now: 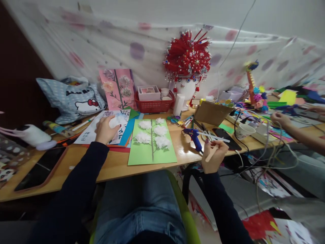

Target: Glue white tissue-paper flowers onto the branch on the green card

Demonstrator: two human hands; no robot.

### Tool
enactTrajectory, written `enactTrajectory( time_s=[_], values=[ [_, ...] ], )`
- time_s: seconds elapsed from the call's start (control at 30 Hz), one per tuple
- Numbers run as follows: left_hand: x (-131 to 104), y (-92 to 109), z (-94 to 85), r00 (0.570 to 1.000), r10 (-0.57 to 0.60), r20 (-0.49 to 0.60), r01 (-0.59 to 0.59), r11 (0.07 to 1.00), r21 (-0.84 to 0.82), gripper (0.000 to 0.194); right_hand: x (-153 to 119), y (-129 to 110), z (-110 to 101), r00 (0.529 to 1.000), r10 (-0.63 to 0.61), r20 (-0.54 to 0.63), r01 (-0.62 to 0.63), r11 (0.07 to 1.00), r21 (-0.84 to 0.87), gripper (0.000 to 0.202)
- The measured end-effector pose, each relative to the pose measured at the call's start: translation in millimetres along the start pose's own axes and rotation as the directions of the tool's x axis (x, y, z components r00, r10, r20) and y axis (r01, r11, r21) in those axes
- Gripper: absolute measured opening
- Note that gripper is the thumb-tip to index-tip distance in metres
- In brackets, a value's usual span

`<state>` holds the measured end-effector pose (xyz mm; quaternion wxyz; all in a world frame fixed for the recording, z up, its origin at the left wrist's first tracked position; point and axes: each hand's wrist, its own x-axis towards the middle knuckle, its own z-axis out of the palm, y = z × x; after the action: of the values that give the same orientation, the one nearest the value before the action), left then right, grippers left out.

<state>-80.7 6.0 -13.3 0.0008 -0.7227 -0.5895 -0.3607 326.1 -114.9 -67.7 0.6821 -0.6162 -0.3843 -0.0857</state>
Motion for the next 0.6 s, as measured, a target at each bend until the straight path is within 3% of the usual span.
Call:
enactTrajectory(
  time_s=[0.07, 0.13, 0.2, 0.27, 0.3, 0.33, 0.37, 0.4, 0.47, 0.57, 0.6],
  values=[
    [3, 5, 0.0, 0.996, -0.054, -0.068, 0.057, 0.997, 0.051, 0.031, 8, 8, -1, 0.987, -0.056, 0.153, 0.085, 0.979, -0.184, 0.05],
    [2, 16, 1.5, 0.996, -0.033, -0.088, 0.039, 0.997, 0.07, 0.025, 16, 13, 1, 0.954, -0.07, 0.292, 0.163, 0.937, -0.307, 0.054],
    [-5, 34, 5.7, 0.991, 0.131, -0.019, -0.131, 0.991, 0.013, 0.028, 25, 14, 6, 0.914, -0.063, 0.4, 0.219, 0.908, -0.357, 0.054],
    [-19, 55, 11.9, 0.957, 0.277, 0.089, -0.272, 0.96, -0.061, 0.028, 33, 12, 13, 0.854, -0.063, 0.517, 0.282, 0.89, -0.358, 0.051],
    [-28, 65, 15.2, 0.894, 0.421, 0.156, -0.406, 0.906, -0.117, 0.029, 37, 11, 17, 0.814, -0.062, 0.577, 0.312, 0.885, -0.344, 0.049],
    [-38, 75, 18.2, 0.791, 0.558, 0.252, -0.526, 0.83, -0.185, 0.031, 40, 9, 21, 0.771, -0.056, 0.635, 0.336, 0.882, -0.33, 0.047],
    [-48, 84, 20.9, 0.688, 0.649, 0.323, -0.598, 0.76, -0.253, 0.031, 43, 7, 25, 0.731, -0.045, 0.681, 0.35, 0.882, -0.317, 0.046],
    [-57, 91, 23.2, 0.629, 0.685, 0.368, -0.622, 0.727, -0.291, 0.031, 45, 6, 29, 0.699, -0.033, 0.714, 0.355, 0.883, -0.307, 0.045],
    [-70, 100, 27.5, 0.572, 0.691, 0.441, -0.629, 0.715, -0.304, 0.028, 48, 2, 35, 0.673, -0.032, 0.739, 0.356, 0.89, -0.285, 0.044],
    [-72, 100, 37.1, 0.526, 0.681, 0.51, -0.637, 0.712, -0.295, 0.023, 51, -11, 32, 0.664, -0.027, 0.747, 0.306, 0.922, -0.239, 0.043],
    [-69, 98, 41.6, 0.513, 0.69, 0.511, -0.651, 0.701, -0.292, 0.023, 52, -18, 28, 0.622, 0.029, 0.782, 0.247, 0.941, -0.231, 0.043]
  ],
)
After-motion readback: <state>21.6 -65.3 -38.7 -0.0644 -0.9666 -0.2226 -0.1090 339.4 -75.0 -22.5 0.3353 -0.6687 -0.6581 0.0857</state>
